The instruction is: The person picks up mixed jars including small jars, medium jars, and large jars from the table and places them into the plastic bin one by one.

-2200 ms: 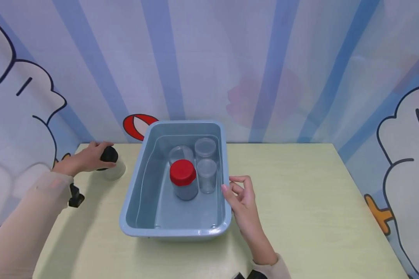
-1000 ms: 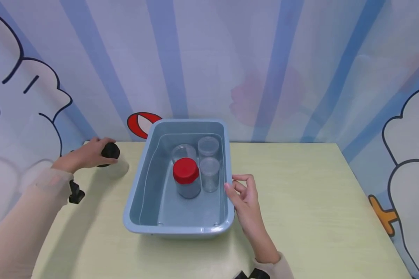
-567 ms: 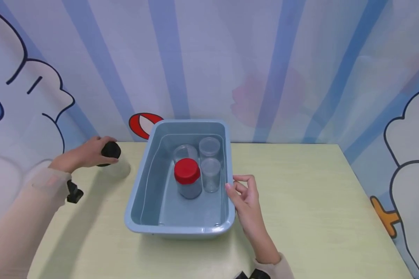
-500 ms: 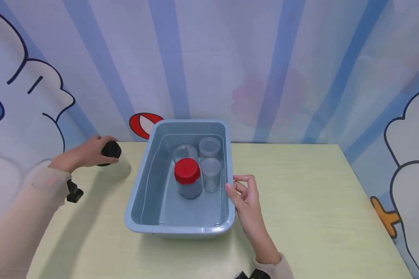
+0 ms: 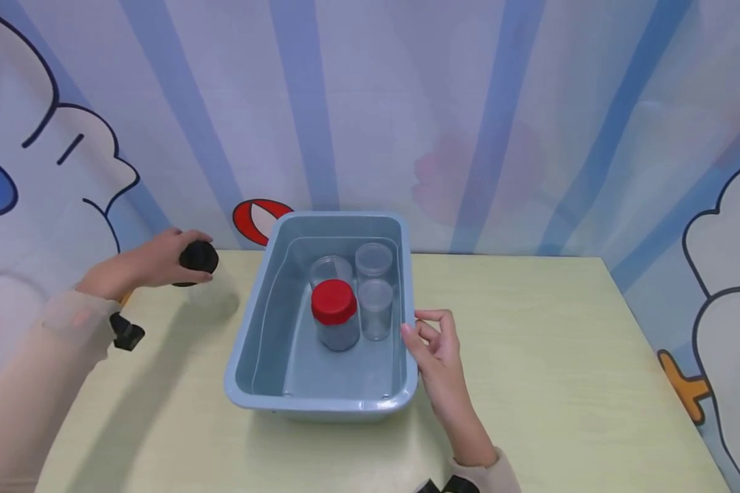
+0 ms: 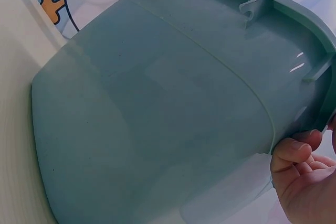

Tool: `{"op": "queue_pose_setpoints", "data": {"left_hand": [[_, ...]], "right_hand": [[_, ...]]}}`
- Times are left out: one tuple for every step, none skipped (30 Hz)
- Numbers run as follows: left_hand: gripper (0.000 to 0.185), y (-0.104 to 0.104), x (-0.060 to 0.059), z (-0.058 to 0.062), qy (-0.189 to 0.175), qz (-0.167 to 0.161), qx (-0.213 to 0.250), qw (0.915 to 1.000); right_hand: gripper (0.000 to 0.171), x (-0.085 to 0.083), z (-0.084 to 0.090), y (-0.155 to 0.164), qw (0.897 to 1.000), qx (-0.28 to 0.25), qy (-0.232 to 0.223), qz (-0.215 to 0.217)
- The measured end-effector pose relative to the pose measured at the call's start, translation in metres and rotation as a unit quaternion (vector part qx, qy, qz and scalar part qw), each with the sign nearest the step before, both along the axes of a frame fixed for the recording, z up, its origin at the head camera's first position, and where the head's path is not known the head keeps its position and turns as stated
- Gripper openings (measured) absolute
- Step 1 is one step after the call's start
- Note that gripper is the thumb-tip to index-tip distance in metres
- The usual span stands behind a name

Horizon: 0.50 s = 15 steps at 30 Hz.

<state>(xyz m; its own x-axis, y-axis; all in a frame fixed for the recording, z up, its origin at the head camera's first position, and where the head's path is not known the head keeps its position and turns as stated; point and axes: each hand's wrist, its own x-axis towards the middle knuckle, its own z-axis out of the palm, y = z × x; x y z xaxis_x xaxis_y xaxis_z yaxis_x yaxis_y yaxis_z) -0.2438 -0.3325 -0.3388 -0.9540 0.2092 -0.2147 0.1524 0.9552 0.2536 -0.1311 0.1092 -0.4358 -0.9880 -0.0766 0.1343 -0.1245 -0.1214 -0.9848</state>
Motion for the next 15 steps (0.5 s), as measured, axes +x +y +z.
{"op": "queue_pose_setpoints", "data": {"left_hand": [[0.077, 0.001, 0.001, 0.002, 0.001, -0.002, -0.001, 1.0000], [0.077, 0.002, 0.001, 0.004, 0.002, -0.003, 0.000, 1.0000], [0.077, 0.003, 0.002, 0.007, 0.002, -0.005, -0.001, 1.0000], [0.078, 0.005, 0.003, 0.010, 0.002, -0.007, -0.001, 1.0000], [0.078, 0.006, 0.004, 0.013, 0.003, -0.009, -0.001, 1.0000], [0.077, 0.008, 0.005, 0.015, 0.004, -0.011, -0.003, 0.9999], [0.077, 0.009, 0.006, 0.018, 0.005, -0.013, -0.004, 0.9999], [0.077, 0.011, 0.007, 0.020, 0.005, -0.013, -0.004, 0.9999], [0.077, 0.012, 0.007, 0.022, 0.007, -0.014, -0.005, 0.9999], [0.077, 0.013, 0.008, 0.025, 0.008, -0.015, -0.005, 0.9998], [0.077, 0.014, 0.009, 0.027, 0.008, -0.015, -0.007, 0.9998], [0.077, 0.015, 0.009, 0.029, 0.008, -0.017, -0.008, 0.9998], [0.076, 0.016, 0.010, 0.031, 0.009, -0.018, -0.009, 0.9998], [0.076, 0.018, 0.010, 0.033, 0.010, -0.018, -0.010, 0.9997], [0.076, 0.019, 0.011, 0.034, 0.011, -0.019, -0.011, 0.9997]], "right_hand": [[0.034, 0.000, 0.000, 0.000, 1.000, -0.001, 0.001, 0.000], [0.033, -0.001, -0.001, 0.000, 1.000, -0.004, 0.003, 0.001], [0.033, -0.001, -0.001, 0.000, 1.000, -0.004, 0.004, 0.001], [0.033, -0.001, -0.001, 0.000, 1.000, -0.003, 0.004, 0.001], [0.033, -0.001, -0.001, 0.000, 1.000, -0.002, 0.005, 0.001], [0.033, -0.002, -0.001, 0.000, 1.000, -0.002, 0.005, 0.001], [0.033, -0.002, 0.000, 0.001, 1.000, -0.001, 0.004, 0.000], [0.033, -0.002, 0.000, 0.001, 1.000, 0.000, 0.004, 0.000], [0.033, -0.002, 0.000, 0.001, 1.000, 0.001, 0.003, -0.001], [0.032, -0.003, 0.000, 0.001, 1.000, 0.001, 0.003, 0.000], [0.032, -0.003, 0.000, 0.001, 1.000, 0.000, 0.003, 0.000], [0.032, -0.003, 0.000, 0.001, 1.000, 0.000, 0.003, 0.001], [0.032, -0.003, 0.000, 0.001, 1.000, 0.000, 0.002, 0.001], [0.032, -0.003, 0.000, 0.001, 1.000, -0.001, 0.002, 0.000], [0.032, -0.004, 0.000, 0.001, 1.000, -0.001, 0.002, 0.000]]}}
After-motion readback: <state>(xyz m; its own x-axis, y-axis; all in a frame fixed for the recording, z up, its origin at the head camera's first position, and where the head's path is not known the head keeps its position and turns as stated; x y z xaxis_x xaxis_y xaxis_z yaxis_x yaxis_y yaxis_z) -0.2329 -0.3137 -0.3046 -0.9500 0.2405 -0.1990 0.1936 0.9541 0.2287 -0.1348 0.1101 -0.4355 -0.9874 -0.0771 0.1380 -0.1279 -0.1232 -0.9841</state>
